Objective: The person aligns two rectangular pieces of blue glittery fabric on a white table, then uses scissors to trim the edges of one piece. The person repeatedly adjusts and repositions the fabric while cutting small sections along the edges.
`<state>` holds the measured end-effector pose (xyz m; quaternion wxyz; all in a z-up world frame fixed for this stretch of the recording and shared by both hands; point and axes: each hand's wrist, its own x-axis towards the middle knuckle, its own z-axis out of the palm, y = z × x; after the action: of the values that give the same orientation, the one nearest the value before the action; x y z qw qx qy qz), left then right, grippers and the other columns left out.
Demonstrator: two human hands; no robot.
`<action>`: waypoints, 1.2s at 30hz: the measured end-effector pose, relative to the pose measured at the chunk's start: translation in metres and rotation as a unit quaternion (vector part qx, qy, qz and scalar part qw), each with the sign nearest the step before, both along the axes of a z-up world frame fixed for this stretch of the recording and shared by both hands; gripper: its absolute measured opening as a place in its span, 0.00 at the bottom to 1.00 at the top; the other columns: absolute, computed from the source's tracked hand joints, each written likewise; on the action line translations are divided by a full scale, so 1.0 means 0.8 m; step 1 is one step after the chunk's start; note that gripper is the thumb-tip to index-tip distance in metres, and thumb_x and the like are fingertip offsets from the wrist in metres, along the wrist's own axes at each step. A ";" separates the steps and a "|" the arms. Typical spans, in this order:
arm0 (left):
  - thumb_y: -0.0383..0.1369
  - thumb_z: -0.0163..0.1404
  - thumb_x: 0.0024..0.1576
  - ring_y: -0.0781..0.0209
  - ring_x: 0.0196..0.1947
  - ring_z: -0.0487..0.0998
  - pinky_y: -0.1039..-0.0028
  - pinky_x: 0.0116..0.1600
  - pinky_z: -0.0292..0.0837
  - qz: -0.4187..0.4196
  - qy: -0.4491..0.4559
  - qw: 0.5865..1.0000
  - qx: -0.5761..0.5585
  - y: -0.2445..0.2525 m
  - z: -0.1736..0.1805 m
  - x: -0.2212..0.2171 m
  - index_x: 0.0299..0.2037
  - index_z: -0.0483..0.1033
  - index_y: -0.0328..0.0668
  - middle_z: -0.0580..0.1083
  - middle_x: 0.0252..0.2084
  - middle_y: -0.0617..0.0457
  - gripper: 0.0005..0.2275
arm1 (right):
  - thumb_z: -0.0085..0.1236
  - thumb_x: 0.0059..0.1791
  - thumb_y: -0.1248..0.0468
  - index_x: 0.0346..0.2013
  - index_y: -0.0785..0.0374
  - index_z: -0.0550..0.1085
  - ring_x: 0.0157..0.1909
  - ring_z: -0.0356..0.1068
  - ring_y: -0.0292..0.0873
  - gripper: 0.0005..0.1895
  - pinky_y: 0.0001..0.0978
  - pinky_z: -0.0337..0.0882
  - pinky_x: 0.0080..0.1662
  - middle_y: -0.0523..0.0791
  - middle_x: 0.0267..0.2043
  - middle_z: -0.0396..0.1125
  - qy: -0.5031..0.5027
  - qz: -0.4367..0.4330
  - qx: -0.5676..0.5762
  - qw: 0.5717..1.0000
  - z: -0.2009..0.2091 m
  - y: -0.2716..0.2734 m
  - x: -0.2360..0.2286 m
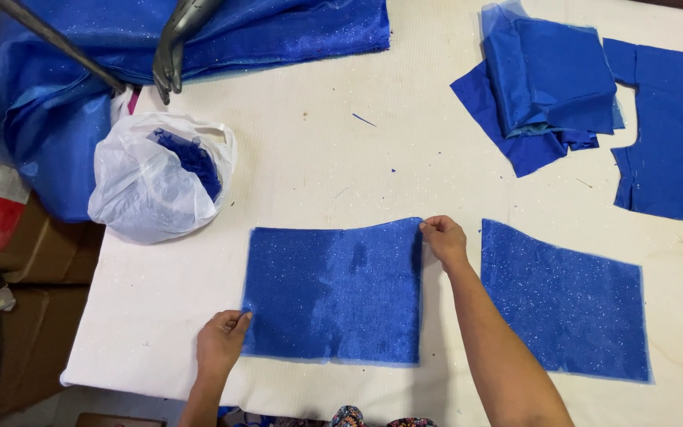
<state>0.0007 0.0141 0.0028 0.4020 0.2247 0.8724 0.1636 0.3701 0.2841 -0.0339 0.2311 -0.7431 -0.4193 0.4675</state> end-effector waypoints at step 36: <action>0.48 0.56 0.55 0.64 0.35 0.79 0.72 0.36 0.73 -0.012 0.028 0.999 -0.019 0.001 0.000 0.004 0.40 0.83 0.52 0.80 0.37 0.60 0.13 | 0.52 0.50 0.69 0.37 0.60 0.74 0.33 0.68 0.38 0.04 0.27 0.68 0.45 0.46 0.34 0.71 0.082 0.004 -0.059 0.995 0.020 -0.037 0.023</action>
<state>0.0037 0.0147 0.0029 0.3834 0.2316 0.8837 0.1358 0.3889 0.2548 -0.0178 0.2189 -0.7126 -0.3739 0.5518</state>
